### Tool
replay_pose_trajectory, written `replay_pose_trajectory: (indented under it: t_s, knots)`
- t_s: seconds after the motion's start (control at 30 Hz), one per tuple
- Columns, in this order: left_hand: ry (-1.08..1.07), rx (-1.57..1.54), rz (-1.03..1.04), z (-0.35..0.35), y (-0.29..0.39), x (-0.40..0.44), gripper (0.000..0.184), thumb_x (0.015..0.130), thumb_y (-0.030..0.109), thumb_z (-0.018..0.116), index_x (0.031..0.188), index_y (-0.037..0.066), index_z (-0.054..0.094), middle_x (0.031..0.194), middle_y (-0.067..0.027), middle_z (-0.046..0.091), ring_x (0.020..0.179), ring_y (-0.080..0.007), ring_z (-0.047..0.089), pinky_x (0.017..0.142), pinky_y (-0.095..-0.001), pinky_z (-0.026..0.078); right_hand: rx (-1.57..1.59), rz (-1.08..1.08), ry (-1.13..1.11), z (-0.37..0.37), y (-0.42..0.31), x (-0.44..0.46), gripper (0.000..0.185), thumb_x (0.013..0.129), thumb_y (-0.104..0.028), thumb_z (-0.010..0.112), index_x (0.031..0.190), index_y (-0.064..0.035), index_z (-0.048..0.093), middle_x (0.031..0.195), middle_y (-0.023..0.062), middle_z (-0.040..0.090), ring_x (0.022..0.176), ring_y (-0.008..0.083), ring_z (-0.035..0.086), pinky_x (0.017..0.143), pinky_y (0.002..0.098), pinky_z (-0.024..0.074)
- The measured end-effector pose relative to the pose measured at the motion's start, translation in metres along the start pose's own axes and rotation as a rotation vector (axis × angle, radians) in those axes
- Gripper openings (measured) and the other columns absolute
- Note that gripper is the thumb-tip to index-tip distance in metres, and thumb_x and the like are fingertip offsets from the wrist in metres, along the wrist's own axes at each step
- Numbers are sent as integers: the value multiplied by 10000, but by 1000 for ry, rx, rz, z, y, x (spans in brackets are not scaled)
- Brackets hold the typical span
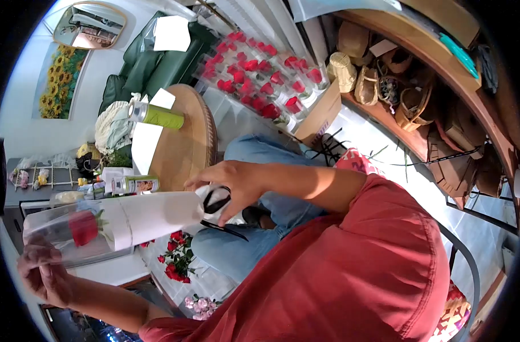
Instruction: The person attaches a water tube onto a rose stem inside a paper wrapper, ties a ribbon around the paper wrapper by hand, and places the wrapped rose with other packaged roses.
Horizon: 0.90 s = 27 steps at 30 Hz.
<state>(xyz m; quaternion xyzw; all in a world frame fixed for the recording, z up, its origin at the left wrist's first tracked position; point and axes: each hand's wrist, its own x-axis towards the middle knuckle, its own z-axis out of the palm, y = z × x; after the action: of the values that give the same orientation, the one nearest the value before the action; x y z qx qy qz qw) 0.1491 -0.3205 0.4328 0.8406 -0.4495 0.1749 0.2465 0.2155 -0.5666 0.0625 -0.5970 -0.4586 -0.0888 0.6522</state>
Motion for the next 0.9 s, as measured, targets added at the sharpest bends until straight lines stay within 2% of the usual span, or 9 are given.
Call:
replay_pose_trajectory:
  t_s: [0.13, 0.2, 0.3, 0.47, 0.53, 0.57, 0.73, 0.8, 0.9]
  knots:
    - [-120, -53, 213, -7, -11, -4, 225, 875, 256, 650, 1080, 164, 648, 790, 24, 662, 794, -172, 464, 828, -426, 337, 104, 80, -228, 5, -17, 1, 877, 676, -337, 918, 1393, -13, 529, 1214, 185, 671, 1113, 339, 672, 969, 406, 527]
    - [-249, 11, 295, -9, -4, 6, 261, 873, 280, 668, 1102, 155, 652, 815, 5, 682, 764, -170, 483, 832, -435, 349, 33, 2, -225, 13, -12, -1, 750, 728, -286, 882, 1345, -14, 553, 1221, 167, 659, 1063, 363, 677, 900, 424, 548]
    - [-155, 74, 106, -7, 12, -10, 309, 882, 338, 689, 1091, 113, 654, 781, -29, 681, 715, -172, 496, 837, -449, 363, -48, 74, -90, 16, -14, -5, 592, 720, -196, 840, 1217, -14, 574, 1081, 167, 655, 985, 402, 656, 867, 463, 530]
    - [-90, 337, -46, 5, 27, -19, 373, 936, 384, 695, 1003, 21, 640, 630, -71, 607, 644, -172, 476, 847, -470, 378, -175, 65, -8, 13, -13, -12, 589, 698, -149, 810, 1221, -16, 571, 1094, 174, 656, 1012, 403, 648, 862, 461, 527]
    - [-37, 303, -30, -2, 21, -22, 344, 968, 344, 669, 974, 2, 626, 609, -80, 583, 623, -176, 468, 845, -472, 385, -167, 84, 10, 14, -14, -12, 599, 692, -146, 806, 1228, -19, 570, 1104, 177, 658, 1024, 403, 646, 860, 461, 529]
    - [-66, 215, -35, -7, 22, -21, 261, 1015, 216, 618, 895, -15, 629, 725, -117, 629, 691, -179, 504, 882, -452, 410, -134, 102, 3, 14, -14, -12, 609, 696, -151, 811, 1239, -21, 568, 1118, 179, 660, 1030, 399, 649, 867, 460, 531]
    - [-31, 133, -52, -9, 18, -19, 241, 1019, 176, 602, 882, -21, 623, 784, -132, 635, 708, -168, 504, 861, -414, 426, -78, 124, 11, 14, -18, -13, 614, 699, -169, 806, 1248, -35, 566, 1100, 192, 671, 1025, 393, 669, 881, 467, 544]
    - [120, 188, -141, -4, 16, -17, 287, 1021, 235, 579, 843, 9, 569, 676, -95, 577, 621, -178, 443, 889, -486, 373, -118, 150, 43, 16, -17, -16, 654, 717, -197, 818, 1298, -48, 556, 1132, 201, 679, 1057, 385, 673, 908, 456, 543]
    - [368, 242, -275, 1, 11, -5, 221, 1022, 187, 614, 923, -10, 632, 740, -77, 617, 677, -130, 491, 792, -345, 413, -5, 296, -37, 10, -11, -21, 714, 717, -226, 836, 1341, -48, 540, 1158, 202, 682, 1072, 379, 676, 931, 448, 537]
